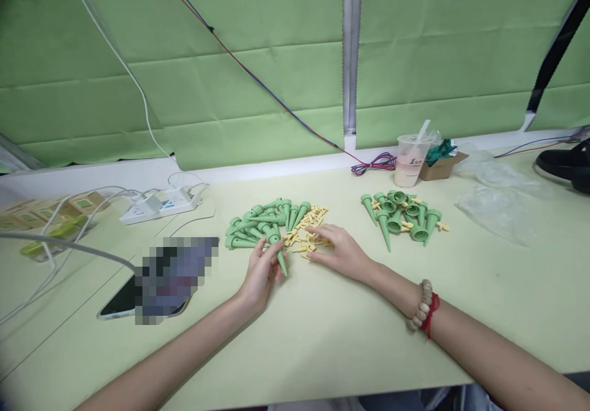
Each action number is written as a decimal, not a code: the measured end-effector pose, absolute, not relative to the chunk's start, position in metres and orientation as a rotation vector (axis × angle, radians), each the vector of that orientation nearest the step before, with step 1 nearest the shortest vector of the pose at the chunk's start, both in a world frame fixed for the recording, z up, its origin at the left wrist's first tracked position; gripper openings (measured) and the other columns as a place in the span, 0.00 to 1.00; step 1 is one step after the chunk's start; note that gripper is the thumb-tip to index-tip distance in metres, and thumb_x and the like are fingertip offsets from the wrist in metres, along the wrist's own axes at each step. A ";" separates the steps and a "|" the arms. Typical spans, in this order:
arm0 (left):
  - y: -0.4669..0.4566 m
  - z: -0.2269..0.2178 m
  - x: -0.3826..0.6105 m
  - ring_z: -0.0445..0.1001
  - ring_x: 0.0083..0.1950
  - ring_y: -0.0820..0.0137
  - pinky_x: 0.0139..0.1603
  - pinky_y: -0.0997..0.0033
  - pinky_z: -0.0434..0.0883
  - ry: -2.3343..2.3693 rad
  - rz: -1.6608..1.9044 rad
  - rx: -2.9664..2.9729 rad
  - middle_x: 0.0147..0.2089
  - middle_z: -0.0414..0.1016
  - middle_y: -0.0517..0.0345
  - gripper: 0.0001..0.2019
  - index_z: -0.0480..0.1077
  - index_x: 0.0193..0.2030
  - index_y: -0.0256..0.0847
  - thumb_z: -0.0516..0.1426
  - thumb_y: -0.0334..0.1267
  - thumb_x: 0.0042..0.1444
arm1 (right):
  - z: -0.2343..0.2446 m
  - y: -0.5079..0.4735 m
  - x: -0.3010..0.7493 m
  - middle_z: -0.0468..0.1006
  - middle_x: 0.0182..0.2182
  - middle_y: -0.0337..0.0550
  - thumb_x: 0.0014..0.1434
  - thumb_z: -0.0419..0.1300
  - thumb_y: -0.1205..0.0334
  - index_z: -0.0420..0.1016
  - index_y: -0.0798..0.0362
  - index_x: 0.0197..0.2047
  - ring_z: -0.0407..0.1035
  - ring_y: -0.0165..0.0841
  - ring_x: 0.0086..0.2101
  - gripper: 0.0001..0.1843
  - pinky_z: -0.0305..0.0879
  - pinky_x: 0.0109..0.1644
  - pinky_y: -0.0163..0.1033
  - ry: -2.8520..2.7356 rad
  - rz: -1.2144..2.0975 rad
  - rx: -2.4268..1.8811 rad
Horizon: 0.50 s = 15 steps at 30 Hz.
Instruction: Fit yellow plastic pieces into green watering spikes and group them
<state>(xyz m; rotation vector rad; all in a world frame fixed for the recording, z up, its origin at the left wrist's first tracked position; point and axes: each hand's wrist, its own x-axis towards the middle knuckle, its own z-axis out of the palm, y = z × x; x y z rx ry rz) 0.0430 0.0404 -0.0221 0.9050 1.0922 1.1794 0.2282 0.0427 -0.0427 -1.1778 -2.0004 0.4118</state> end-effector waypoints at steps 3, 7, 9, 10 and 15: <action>0.041 -0.022 0.043 0.56 0.12 0.82 0.12 0.83 0.55 1.092 1.185 0.901 0.20 0.65 0.72 0.36 0.47 0.59 0.42 0.59 0.41 0.45 | -0.043 0.041 0.228 0.72 0.44 0.44 0.51 0.60 0.49 0.75 0.47 0.43 0.65 0.34 0.46 0.18 0.60 0.50 0.41 -2.182 0.235 -1.185; 0.040 -0.021 0.043 0.57 0.12 0.82 0.12 0.84 0.54 1.087 1.159 0.928 0.20 0.65 0.70 0.32 0.51 0.57 0.42 0.59 0.41 0.46 | -0.044 0.042 0.230 0.72 0.38 0.41 0.54 0.59 0.53 0.77 0.46 0.36 0.66 0.31 0.42 0.09 0.58 0.46 0.39 -2.204 0.129 -1.266; 0.040 -0.021 0.043 0.57 0.12 0.81 0.12 0.83 0.55 1.092 1.143 0.937 0.21 0.66 0.70 0.32 0.49 0.58 0.42 0.58 0.40 0.47 | -0.044 0.043 0.230 0.73 0.37 0.41 0.55 0.58 0.55 0.77 0.47 0.33 0.66 0.29 0.40 0.08 0.57 0.45 0.38 -2.199 0.108 -1.273; 0.039 -0.021 0.043 0.57 0.12 0.81 0.12 0.83 0.55 1.095 1.137 0.940 0.21 0.66 0.70 0.33 0.48 0.59 0.42 0.58 0.40 0.48 | -0.045 0.043 0.230 0.73 0.36 0.41 0.55 0.58 0.56 0.77 0.48 0.32 0.66 0.29 0.40 0.08 0.57 0.45 0.38 -2.196 0.107 -1.269; 0.038 -0.019 0.044 0.57 0.12 0.81 0.12 0.83 0.55 1.101 1.118 0.946 0.20 0.66 0.70 0.34 0.46 0.60 0.42 0.58 0.40 0.48 | -0.044 0.043 0.227 0.73 0.37 0.43 0.53 0.59 0.60 0.76 0.53 0.30 0.68 0.28 0.39 0.07 0.62 0.45 0.36 -2.030 0.227 -1.181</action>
